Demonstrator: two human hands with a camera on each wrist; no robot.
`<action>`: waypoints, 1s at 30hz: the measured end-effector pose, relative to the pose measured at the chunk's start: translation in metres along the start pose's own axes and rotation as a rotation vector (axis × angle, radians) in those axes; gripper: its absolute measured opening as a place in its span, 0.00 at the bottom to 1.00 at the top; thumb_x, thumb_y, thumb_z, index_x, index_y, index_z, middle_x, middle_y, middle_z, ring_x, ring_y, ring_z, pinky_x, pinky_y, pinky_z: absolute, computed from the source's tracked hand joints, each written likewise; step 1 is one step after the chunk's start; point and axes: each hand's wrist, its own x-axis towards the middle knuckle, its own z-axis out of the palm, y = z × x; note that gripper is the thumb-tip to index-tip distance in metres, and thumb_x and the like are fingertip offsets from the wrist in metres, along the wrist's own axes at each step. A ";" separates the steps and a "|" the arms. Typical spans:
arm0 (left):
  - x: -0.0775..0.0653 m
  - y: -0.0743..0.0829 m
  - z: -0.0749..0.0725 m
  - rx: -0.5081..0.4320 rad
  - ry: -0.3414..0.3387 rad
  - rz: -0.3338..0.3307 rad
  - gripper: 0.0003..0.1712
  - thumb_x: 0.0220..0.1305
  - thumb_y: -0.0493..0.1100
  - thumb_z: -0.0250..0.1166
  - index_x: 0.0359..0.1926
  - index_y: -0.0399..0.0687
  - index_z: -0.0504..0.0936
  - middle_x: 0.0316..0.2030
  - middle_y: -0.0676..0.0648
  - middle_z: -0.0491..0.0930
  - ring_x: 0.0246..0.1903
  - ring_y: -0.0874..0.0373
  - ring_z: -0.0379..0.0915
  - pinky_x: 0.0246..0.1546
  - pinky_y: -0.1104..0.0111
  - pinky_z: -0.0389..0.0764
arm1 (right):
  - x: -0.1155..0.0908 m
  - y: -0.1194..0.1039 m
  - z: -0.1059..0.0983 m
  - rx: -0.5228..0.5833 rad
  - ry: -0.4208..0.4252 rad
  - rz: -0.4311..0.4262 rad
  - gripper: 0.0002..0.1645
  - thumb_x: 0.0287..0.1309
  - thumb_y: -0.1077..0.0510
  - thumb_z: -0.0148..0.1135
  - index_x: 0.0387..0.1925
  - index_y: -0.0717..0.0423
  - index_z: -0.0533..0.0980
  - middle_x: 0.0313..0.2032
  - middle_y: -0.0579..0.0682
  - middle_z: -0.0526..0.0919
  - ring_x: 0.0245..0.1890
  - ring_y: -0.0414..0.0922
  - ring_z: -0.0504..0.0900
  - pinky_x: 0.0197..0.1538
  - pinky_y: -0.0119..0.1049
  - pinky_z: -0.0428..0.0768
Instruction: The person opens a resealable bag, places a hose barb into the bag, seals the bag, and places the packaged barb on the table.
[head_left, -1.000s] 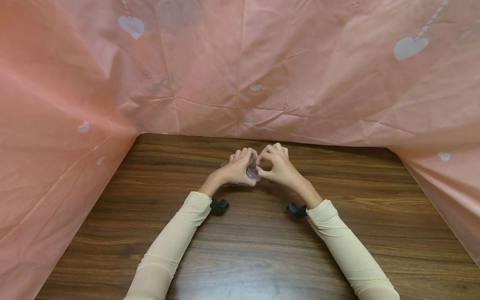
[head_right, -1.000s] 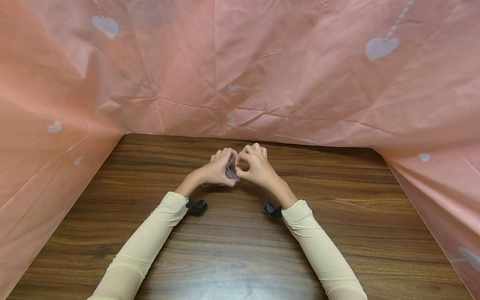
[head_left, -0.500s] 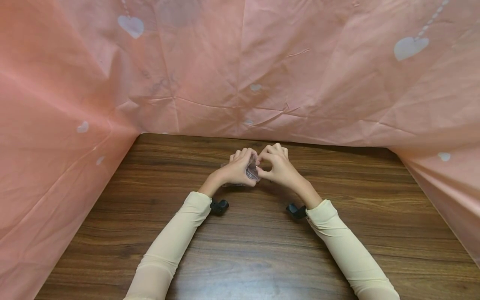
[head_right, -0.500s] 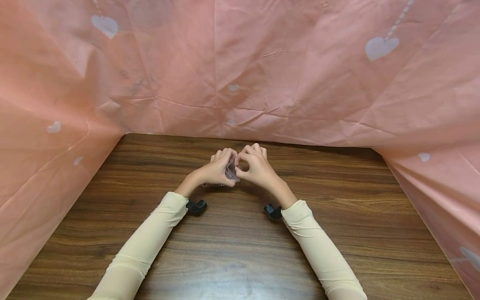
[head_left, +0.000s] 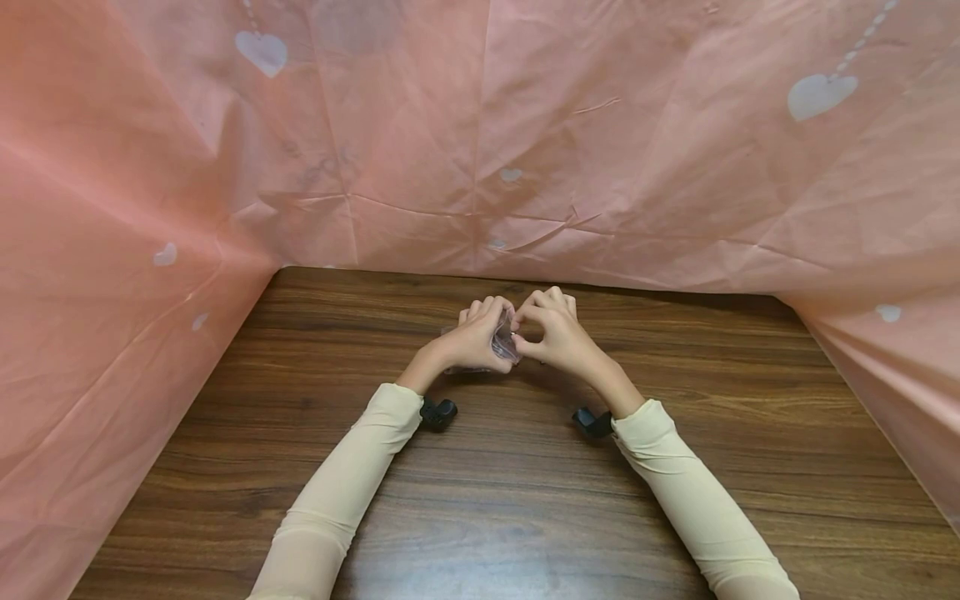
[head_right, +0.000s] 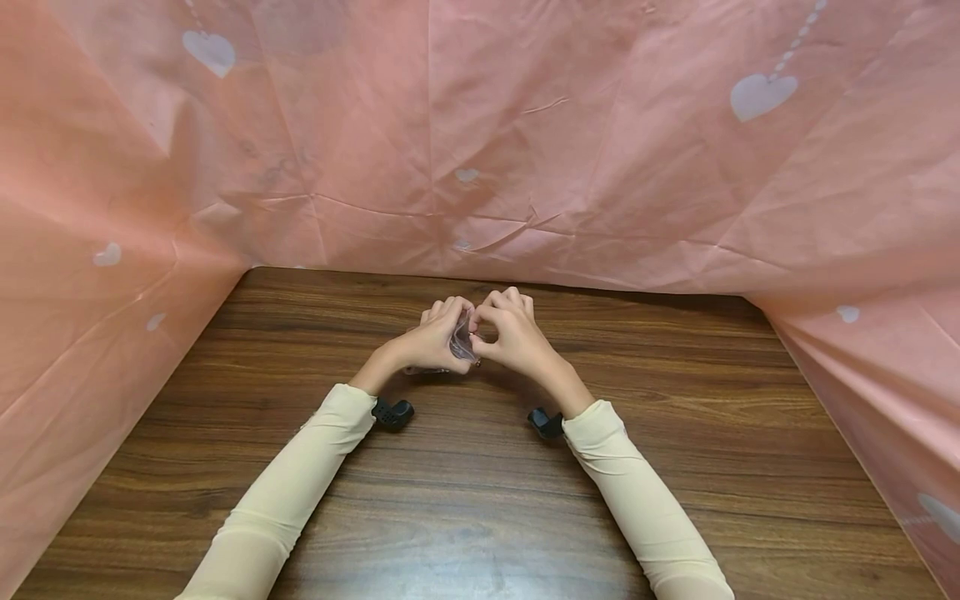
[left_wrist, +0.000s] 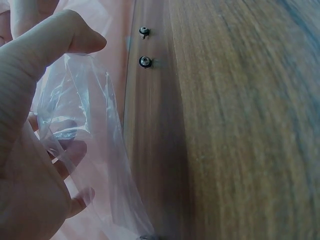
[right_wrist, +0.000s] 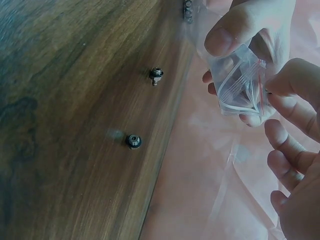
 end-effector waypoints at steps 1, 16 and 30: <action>0.000 0.000 0.000 0.000 0.001 0.000 0.42 0.46 0.49 0.75 0.58 0.53 0.61 0.51 0.48 0.64 0.48 0.51 0.55 0.52 0.57 0.56 | 0.000 0.000 0.000 0.000 0.000 -0.001 0.06 0.52 0.62 0.72 0.32 0.54 0.82 0.39 0.50 0.78 0.45 0.50 0.66 0.51 0.47 0.56; 0.000 -0.001 0.001 0.007 0.007 0.003 0.42 0.46 0.49 0.75 0.58 0.53 0.61 0.52 0.48 0.65 0.48 0.51 0.56 0.53 0.56 0.57 | 0.000 0.000 -0.001 0.005 -0.002 0.004 0.05 0.53 0.62 0.72 0.33 0.55 0.83 0.39 0.50 0.79 0.45 0.50 0.67 0.52 0.48 0.57; -0.001 0.001 0.000 0.010 0.013 0.006 0.43 0.46 0.49 0.76 0.59 0.53 0.61 0.50 0.48 0.66 0.48 0.50 0.56 0.53 0.57 0.58 | 0.000 0.001 -0.001 0.002 0.001 0.006 0.05 0.53 0.62 0.72 0.33 0.54 0.83 0.39 0.50 0.80 0.45 0.51 0.67 0.52 0.48 0.58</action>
